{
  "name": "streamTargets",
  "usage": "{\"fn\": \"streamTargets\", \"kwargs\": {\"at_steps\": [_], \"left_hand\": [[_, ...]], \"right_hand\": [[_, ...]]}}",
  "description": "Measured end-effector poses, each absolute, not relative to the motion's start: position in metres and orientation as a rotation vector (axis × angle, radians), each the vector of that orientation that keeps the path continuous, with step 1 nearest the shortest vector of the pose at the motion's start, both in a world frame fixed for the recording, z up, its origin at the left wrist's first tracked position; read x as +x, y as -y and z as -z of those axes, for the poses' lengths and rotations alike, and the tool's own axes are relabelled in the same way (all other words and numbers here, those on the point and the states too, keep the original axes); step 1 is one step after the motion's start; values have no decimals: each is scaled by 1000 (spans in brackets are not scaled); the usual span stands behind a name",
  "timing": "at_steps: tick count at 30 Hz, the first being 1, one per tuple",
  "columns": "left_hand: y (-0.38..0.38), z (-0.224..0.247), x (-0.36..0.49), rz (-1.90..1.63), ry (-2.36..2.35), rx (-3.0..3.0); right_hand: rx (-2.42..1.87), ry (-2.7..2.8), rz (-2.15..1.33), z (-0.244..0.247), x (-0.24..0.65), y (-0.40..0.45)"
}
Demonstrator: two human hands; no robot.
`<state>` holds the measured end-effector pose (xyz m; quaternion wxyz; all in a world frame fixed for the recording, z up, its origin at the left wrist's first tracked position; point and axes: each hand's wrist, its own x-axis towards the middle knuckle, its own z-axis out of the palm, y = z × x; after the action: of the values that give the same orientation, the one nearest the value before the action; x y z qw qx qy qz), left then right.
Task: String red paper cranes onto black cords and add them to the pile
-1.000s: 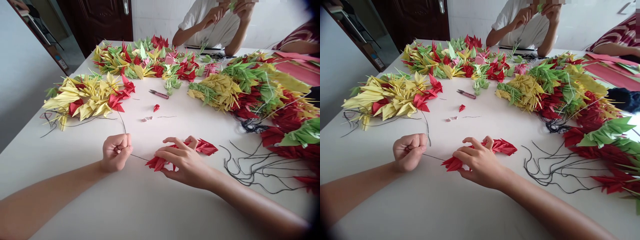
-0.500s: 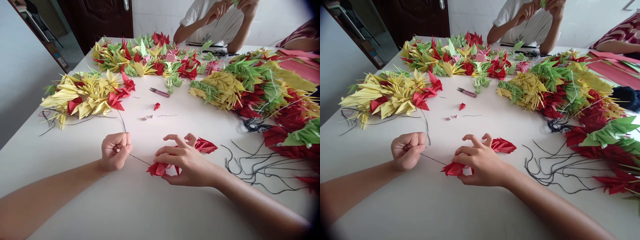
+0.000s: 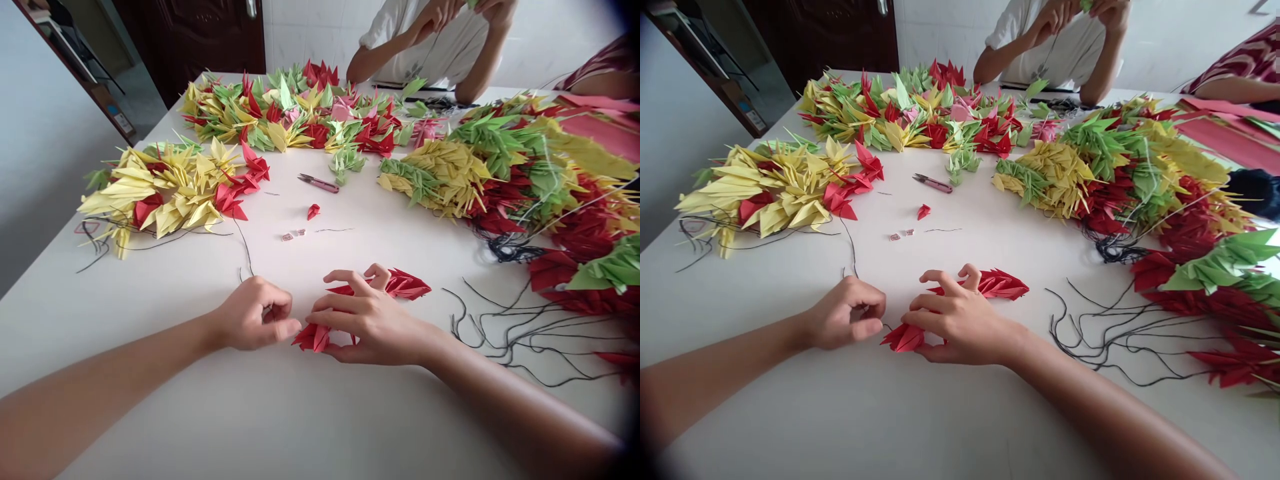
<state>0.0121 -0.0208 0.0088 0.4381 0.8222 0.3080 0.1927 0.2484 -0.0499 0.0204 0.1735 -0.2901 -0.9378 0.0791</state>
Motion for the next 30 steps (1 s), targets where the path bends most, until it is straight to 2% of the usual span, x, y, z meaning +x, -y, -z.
{"fn": "streamTargets", "kwargs": {"at_steps": [8,17,24,30], "left_hand": [[35,-13,21,-258,-973,2203],[32,-12,18,-306,-910,2054],[31,-7,16,-421,-890,1992],[30,-5,15,-453,-873,2051]], "right_hand": [[-866,2635,-69,-13,246,50],[-753,2813,-186,-34,280,36],[-773,2829,-12,-26,287,25],[-734,2781,-29,-23,285,22]]}}
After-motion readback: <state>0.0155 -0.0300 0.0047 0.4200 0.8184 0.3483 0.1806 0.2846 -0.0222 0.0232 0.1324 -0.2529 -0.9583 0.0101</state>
